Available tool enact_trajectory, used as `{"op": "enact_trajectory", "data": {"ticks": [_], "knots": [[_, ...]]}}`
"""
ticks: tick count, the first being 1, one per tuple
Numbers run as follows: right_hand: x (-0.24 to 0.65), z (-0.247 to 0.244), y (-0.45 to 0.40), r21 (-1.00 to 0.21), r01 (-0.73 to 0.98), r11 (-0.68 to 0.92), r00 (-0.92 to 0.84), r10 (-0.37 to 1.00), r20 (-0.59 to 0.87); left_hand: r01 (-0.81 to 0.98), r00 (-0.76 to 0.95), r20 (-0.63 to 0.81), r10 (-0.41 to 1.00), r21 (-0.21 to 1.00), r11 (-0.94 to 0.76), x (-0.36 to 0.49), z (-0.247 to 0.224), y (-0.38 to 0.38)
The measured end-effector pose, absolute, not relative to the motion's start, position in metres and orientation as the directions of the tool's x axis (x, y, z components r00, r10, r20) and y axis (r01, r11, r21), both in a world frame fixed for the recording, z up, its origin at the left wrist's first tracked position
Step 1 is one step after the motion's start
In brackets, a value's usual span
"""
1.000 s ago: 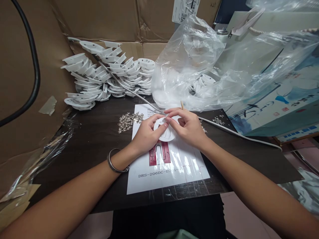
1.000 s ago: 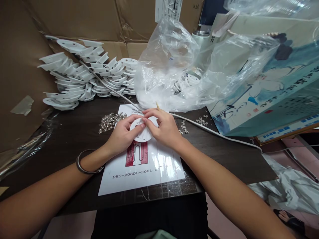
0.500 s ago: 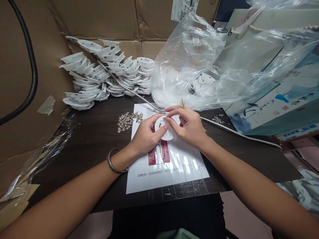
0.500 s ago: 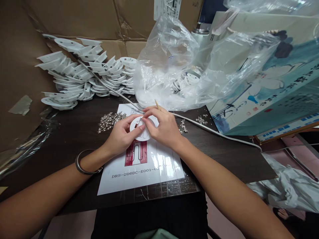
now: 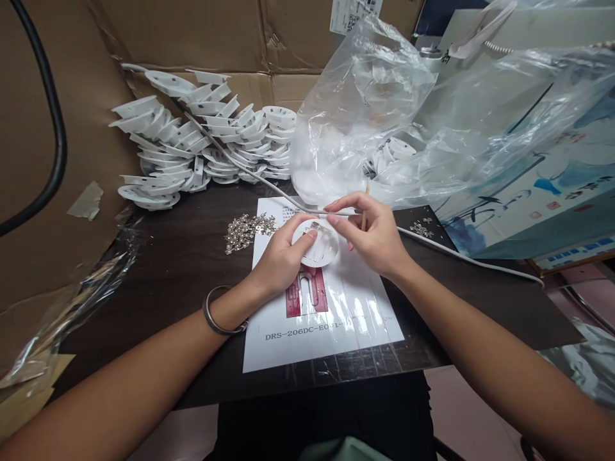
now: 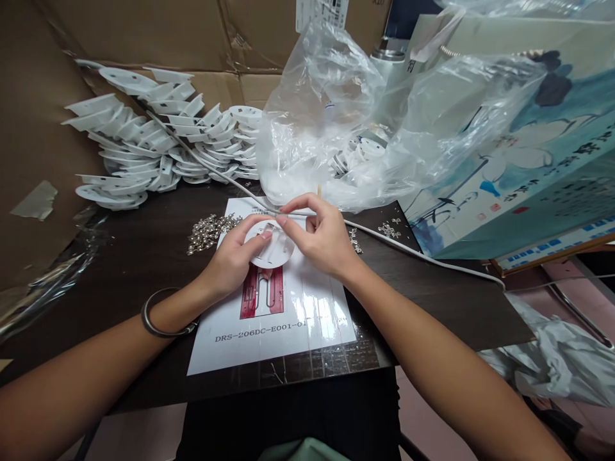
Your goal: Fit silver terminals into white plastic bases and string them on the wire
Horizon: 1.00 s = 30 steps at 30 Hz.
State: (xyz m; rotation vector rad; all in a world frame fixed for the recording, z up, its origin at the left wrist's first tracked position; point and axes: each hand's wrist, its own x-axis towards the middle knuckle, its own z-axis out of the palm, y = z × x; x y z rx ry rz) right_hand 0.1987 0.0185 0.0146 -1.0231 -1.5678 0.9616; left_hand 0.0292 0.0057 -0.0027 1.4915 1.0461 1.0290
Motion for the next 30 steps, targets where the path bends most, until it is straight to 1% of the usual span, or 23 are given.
{"op": "enact_trajectory", "data": {"ticks": [2, 4, 6, 9, 11, 14, 17, 20, 23, 26, 30], "knots": [[0.204, 0.016, 0.02, -0.931, 0.068, 0.358, -0.175, 0.923, 0.342, 0.098, 0.228, 0.086, 0.97, 0.989, -0.111, 0.028, -0.002, 0.006], [0.211, 0.017, 0.021, -0.933, -0.049, 0.357, -0.254, 0.899, 0.357, 0.147, 0.16, 0.138, 0.978, 0.976, -0.161, 0.027, -0.001, 0.008], [0.216, 0.018, 0.023, -0.935, -0.124, 0.331, -0.331, 0.875, 0.354, 0.209, 0.097, 0.204, 0.974, 0.953, -0.22, 0.027, 0.0, 0.009], [0.218, 0.017, 0.024, -0.941, -0.153, 0.302, -0.389, 0.857, 0.338, 0.235, 0.07, 0.233, 0.97, 0.941, -0.243, 0.028, 0.0, 0.011], [0.215, 0.016, 0.024, -0.944, -0.152, 0.294, -0.374, 0.867, 0.33, 0.218, 0.073, 0.228, 0.971, 0.946, -0.239, 0.028, 0.0, 0.011], [0.208, 0.012, 0.024, -0.95, -0.112, 0.293, -0.251, 0.916, 0.312, 0.17, 0.093, 0.221, 0.971, 0.957, -0.234, 0.028, 0.0, 0.011], [0.201, 0.008, 0.023, -0.957, 0.006, 0.29, -0.134, 0.949, 0.287, 0.15, 0.125, 0.229, 0.965, 0.957, -0.247, 0.028, -0.001, 0.01], [0.197, 0.007, 0.02, -0.912, 0.181, 0.368, -0.171, 0.925, 0.34, 0.185, 0.156, 0.251, 0.955, 0.943, -0.277, 0.028, -0.003, 0.01], [0.195, 0.008, 0.016, -0.844, 0.298, 0.445, -0.21, 0.894, 0.397, 0.238, 0.186, 0.276, 0.943, 0.918, -0.316, 0.028, -0.004, 0.01], [0.193, 0.01, 0.014, -0.797, 0.378, 0.472, -0.217, 0.882, 0.419, 0.284, 0.191, 0.29, 0.938, 0.898, -0.336, 0.028, -0.004, 0.009], [0.193, 0.011, 0.014, -0.781, 0.409, 0.472, -0.235, 0.881, 0.41, 0.28, 0.168, 0.289, 0.943, 0.903, -0.326, 0.029, -0.002, 0.008]]}}
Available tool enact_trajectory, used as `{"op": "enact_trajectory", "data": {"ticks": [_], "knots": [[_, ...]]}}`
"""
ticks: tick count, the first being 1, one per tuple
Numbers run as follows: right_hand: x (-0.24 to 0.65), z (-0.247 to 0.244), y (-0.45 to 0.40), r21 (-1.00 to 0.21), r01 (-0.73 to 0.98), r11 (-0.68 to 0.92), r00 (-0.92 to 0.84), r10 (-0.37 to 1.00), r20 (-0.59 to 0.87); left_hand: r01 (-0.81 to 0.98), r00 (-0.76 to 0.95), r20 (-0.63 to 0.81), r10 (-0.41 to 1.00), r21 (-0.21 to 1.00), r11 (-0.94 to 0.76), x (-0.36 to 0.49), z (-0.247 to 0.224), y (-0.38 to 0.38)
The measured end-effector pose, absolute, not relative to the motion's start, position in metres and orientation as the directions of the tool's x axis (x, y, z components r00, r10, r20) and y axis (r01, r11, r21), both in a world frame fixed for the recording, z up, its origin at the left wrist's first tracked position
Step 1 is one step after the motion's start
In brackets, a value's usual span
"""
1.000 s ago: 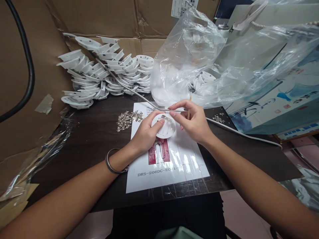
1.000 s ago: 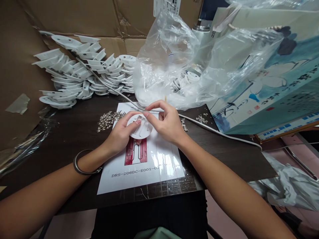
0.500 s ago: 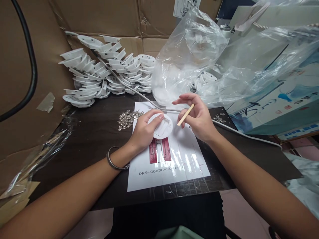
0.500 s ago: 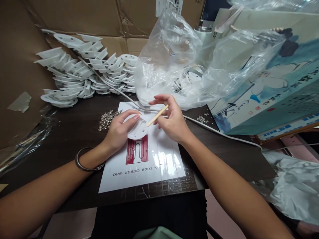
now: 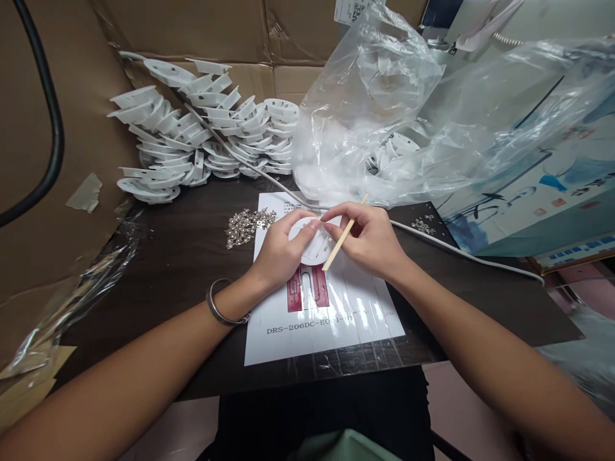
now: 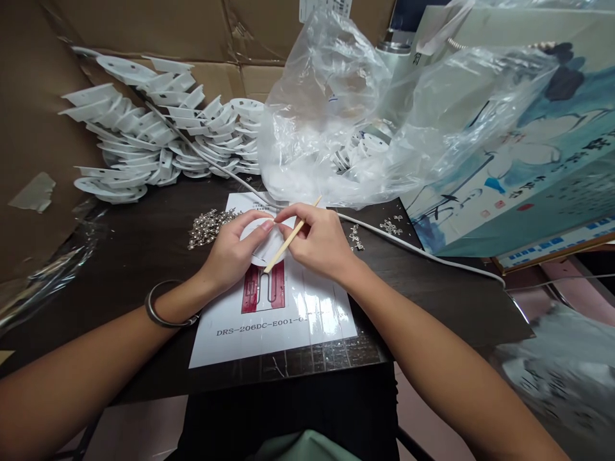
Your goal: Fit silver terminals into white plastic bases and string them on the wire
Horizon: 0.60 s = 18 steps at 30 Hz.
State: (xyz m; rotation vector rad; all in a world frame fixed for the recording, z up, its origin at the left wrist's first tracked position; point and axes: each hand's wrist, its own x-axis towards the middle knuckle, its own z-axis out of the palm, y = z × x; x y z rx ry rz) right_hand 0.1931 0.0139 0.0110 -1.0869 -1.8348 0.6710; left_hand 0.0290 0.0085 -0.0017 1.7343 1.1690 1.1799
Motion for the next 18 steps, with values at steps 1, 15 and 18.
{"op": "enact_trajectory", "data": {"ticks": [1, 15, 18], "knots": [[0.1933, 0.0113, 0.0141, -0.781, 0.413, 0.469, -0.234, 0.883, 0.407, 0.277, 0.165, 0.288, 0.943, 0.904, -0.325, 0.0292, -0.0013, 0.0083], [0.1921, 0.0116, 0.0131, -0.748, 0.47, 0.468, -0.225, 0.883, 0.412, 0.369, 0.256, 0.349, 0.902, 0.827, -0.425, 0.0283, -0.0035, 0.0057], [0.1916, 0.0113, 0.0119, -0.705, 0.514, 0.489, -0.236, 0.87, 0.432, 0.4, 0.258, 0.333, 0.907, 0.818, -0.414, 0.0292, -0.0044, 0.0054]]}}
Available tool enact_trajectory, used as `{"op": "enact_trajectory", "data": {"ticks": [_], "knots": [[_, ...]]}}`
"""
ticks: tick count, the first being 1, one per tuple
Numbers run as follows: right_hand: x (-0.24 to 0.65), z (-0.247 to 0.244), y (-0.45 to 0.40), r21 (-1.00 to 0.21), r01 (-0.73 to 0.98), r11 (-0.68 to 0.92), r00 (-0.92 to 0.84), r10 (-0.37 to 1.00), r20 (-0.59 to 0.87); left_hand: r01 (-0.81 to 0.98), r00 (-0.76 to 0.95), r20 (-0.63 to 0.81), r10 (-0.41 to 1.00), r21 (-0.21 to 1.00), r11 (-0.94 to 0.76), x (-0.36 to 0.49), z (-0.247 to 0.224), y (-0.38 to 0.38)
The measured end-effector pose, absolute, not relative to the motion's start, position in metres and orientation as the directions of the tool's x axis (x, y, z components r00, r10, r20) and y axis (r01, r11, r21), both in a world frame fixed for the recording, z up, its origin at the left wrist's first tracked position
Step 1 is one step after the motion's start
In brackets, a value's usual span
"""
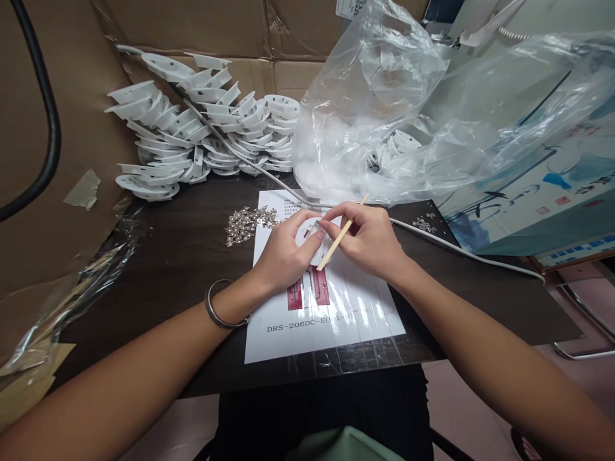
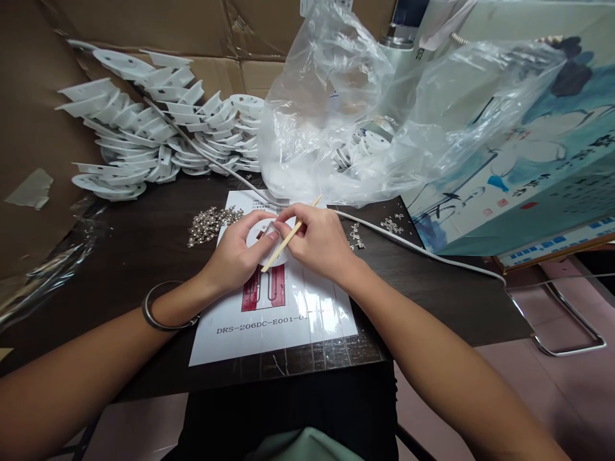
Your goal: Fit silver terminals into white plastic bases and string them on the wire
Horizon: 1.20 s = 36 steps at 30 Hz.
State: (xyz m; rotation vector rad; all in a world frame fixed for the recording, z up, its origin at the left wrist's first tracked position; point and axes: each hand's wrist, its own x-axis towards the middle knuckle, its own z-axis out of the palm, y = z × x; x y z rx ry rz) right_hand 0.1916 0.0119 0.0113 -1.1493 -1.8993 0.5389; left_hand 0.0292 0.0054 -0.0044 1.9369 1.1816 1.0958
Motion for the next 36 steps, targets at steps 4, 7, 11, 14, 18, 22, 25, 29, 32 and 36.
{"op": "enact_trajectory", "data": {"ticks": [4, 7, 11, 14, 18, 22, 25, 29, 32, 36], "knots": [[0.191, 0.011, 0.012, -0.679, 0.531, 0.508, -0.241, 0.858, 0.453, 0.413, 0.251, 0.327, 0.911, 0.815, -0.406, 0.03, -0.004, 0.005], [0.191, 0.011, 0.013, -0.709, 0.516, 0.481, -0.229, 0.875, 0.427, 0.398, 0.265, 0.344, 0.901, 0.812, -0.427, 0.029, -0.003, 0.005], [0.189, 0.01, 0.013, -0.74, 0.497, 0.453, -0.209, 0.89, 0.405, 0.392, 0.28, 0.349, 0.894, 0.809, -0.439, 0.029, -0.003, 0.005], [0.189, 0.01, 0.012, -0.749, 0.474, 0.463, -0.208, 0.885, 0.416, 0.373, 0.274, 0.341, 0.899, 0.824, -0.426, 0.029, -0.002, 0.005], [0.192, 0.011, 0.011, -0.779, 0.393, 0.489, -0.241, 0.872, 0.426, 0.335, 0.241, 0.326, 0.914, 0.856, -0.393, 0.029, 0.0, 0.006], [0.198, 0.013, 0.012, -0.812, 0.285, 0.51, -0.203, 0.86, 0.469, 0.3, 0.156, 0.303, 0.94, 0.892, -0.337, 0.029, 0.0, 0.008], [0.204, 0.014, 0.014, -0.848, 0.198, 0.491, -0.217, 0.866, 0.45, 0.297, 0.125, 0.305, 0.944, 0.897, -0.329, 0.029, 0.0, 0.008], [0.208, 0.016, 0.017, -0.887, 0.09, 0.454, -0.203, 0.88, 0.43, 0.271, 0.158, 0.3, 0.941, 0.903, -0.333, 0.027, 0.001, 0.005], [0.206, 0.019, 0.018, -0.896, 0.133, 0.424, -0.117, 0.904, 0.411, 0.269, 0.193, 0.342, 0.92, 0.883, -0.385, 0.027, 0.002, 0.003], [0.203, 0.018, 0.019, -0.866, 0.228, 0.444, -0.037, 0.893, 0.448, 0.298, 0.25, 0.396, 0.884, 0.837, -0.46, 0.027, 0.002, 0.0]]}}
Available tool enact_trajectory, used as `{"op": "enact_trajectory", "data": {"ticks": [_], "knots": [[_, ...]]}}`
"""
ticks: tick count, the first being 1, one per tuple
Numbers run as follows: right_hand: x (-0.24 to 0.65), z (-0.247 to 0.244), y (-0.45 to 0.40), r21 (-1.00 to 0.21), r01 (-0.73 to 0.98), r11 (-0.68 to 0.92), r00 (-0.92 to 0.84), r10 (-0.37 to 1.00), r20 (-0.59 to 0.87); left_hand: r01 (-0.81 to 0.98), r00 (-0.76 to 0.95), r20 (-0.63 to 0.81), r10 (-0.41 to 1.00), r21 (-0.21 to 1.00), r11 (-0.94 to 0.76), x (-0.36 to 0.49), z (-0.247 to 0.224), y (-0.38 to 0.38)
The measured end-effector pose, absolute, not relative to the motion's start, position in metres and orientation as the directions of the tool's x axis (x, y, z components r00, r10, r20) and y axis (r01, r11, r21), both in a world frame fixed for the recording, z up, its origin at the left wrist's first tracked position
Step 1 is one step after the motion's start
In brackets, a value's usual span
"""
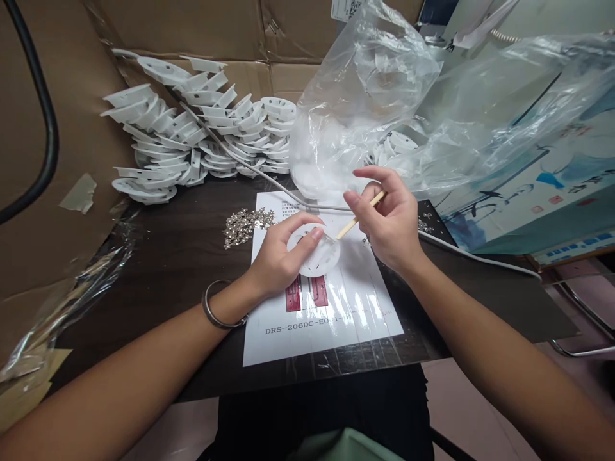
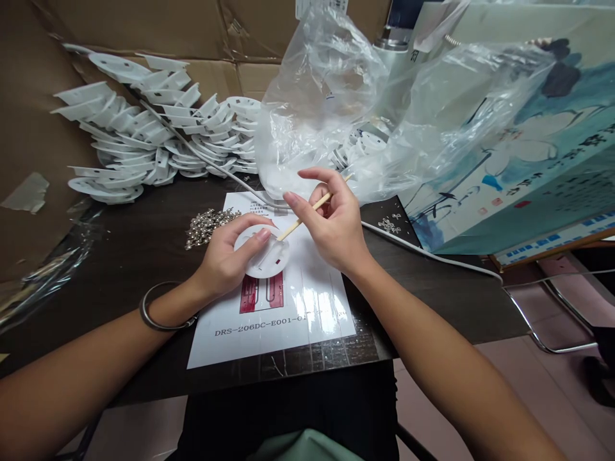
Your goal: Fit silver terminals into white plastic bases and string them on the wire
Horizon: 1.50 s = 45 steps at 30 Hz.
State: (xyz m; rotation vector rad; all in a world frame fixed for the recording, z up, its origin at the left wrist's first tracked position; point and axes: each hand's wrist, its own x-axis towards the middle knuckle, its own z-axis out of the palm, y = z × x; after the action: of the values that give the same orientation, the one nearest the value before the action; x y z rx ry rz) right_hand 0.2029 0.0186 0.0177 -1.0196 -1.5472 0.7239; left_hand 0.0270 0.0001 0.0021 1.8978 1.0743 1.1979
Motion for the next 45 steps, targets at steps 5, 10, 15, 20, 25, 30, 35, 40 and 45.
{"op": "enact_trajectory", "data": {"ticks": [5, 10, 15, 20, 25, 30, 35, 40, 45], "knots": [[0.2, 0.013, 0.019, -0.844, 0.25, 0.475, 0.025, 0.868, 0.496, 0.291, 0.341, 0.426, 0.838, 0.799, -0.526, 0.026, 0.002, -0.004], [0.196, 0.013, 0.016, -0.812, 0.254, 0.526, 0.044, 0.832, 0.553, 0.298, 0.337, 0.429, 0.838, 0.796, -0.527, 0.027, 0.003, -0.004], [0.194, 0.014, 0.012, -0.78, 0.293, 0.553, 0.052, 0.805, 0.591, 0.303, 0.327, 0.424, 0.845, 0.8, -0.518, 0.027, 0.004, -0.003], [0.192, 0.014, 0.01, -0.762, 0.307, 0.57, 0.053, 0.789, 0.612, 0.296, 0.33, 0.438, 0.836, 0.793, -0.532, 0.026, 0.004, -0.002], [0.196, 0.018, 0.012, -0.816, 0.279, 0.506, 0.042, 0.842, 0.537, 0.286, 0.309, 0.435, 0.846, 0.805, -0.519, 0.026, 0.003, -0.002], [0.201, 0.021, 0.015, -0.897, 0.143, 0.418, -0.039, 0.908, 0.417, 0.285, 0.315, 0.428, 0.847, 0.809, -0.514, 0.027, 0.003, -0.002], [0.199, 0.021, 0.017, -0.929, 0.051, 0.365, -0.114, 0.927, 0.358, 0.277, 0.325, 0.446, 0.834, 0.799, -0.534, 0.027, 0.004, -0.002], [0.198, 0.02, 0.018, -0.922, 0.004, 0.387, -0.113, 0.916, 0.384, 0.257, 0.341, 0.473, 0.813, 0.784, -0.564, 0.028, 0.004, -0.002], [0.198, 0.018, 0.019, -0.909, -0.026, 0.416, -0.121, 0.901, 0.416, 0.231, 0.345, 0.491, 0.8, 0.781, -0.579, 0.028, 0.004, -0.002]]}}
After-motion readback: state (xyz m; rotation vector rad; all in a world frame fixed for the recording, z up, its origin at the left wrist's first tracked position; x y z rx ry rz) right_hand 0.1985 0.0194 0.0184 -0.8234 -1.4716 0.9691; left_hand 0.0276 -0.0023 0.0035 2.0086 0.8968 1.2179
